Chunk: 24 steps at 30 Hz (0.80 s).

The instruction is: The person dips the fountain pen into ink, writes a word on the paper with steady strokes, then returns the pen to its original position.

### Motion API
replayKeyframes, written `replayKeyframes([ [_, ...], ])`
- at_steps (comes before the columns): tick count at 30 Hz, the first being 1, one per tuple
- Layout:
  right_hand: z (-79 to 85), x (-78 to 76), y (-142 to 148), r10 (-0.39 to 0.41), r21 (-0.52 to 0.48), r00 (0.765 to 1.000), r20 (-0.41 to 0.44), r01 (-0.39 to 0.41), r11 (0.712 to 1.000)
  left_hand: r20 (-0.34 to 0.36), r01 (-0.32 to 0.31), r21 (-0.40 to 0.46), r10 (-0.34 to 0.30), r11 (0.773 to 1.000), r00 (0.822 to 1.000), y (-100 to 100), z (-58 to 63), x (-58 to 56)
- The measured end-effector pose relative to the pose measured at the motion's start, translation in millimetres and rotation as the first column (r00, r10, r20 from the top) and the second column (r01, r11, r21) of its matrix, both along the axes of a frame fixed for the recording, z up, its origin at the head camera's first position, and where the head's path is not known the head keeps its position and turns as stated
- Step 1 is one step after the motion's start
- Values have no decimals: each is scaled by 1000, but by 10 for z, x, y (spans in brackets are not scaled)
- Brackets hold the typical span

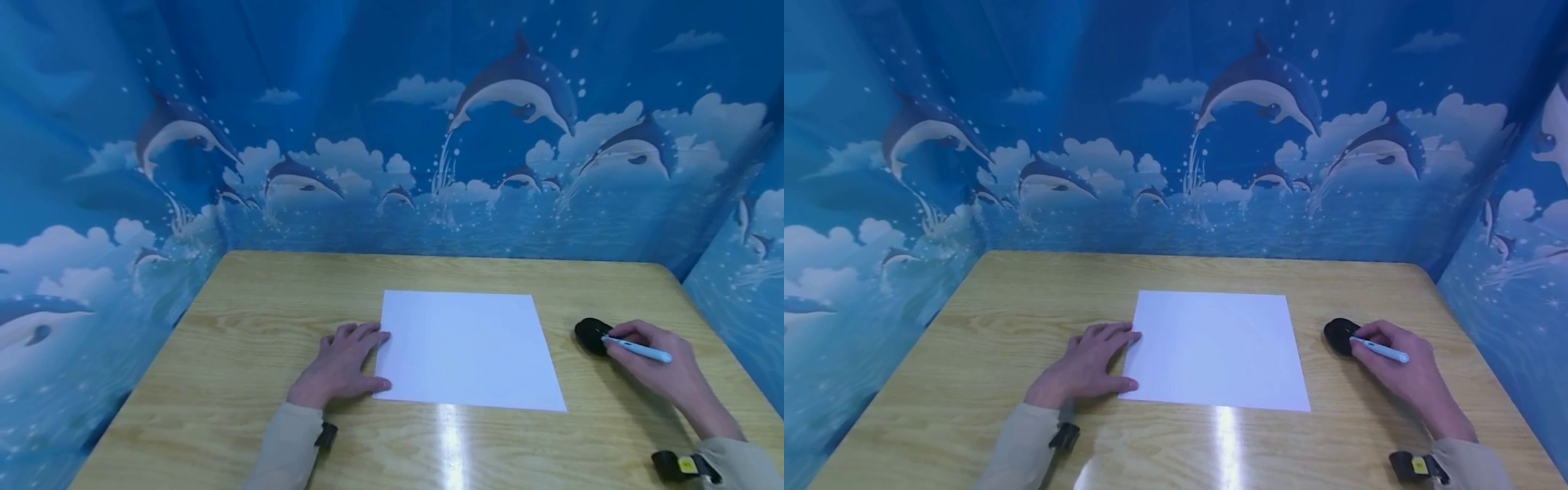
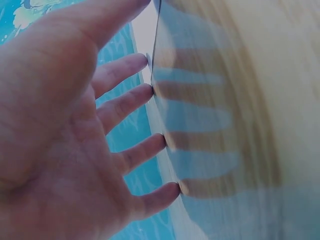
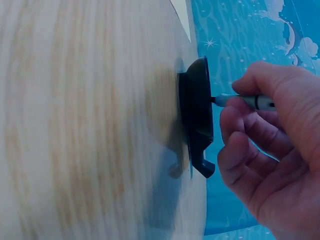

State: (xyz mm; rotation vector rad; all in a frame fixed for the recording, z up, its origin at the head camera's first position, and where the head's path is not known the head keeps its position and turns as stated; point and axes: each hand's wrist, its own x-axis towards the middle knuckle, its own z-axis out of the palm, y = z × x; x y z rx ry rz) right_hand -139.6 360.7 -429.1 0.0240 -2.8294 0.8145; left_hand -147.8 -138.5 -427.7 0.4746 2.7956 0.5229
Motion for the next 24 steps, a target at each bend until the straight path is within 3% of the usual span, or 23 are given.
replayKeyframes([
  [7,101,29,-90,14,-102,999,-38,-17,995,2,-1,-9,1,1000,1000,11,-8,-4],
  [17,235,-26,-427,66,-257,998,23,-58,965,3,-2,-4,2,1000,1000,-4,-28,-26],
  [24,232,-88,-682,133,-292,991,-3,-128,948,7,18,9,-18,1000,1000,3,-29,-35],
])
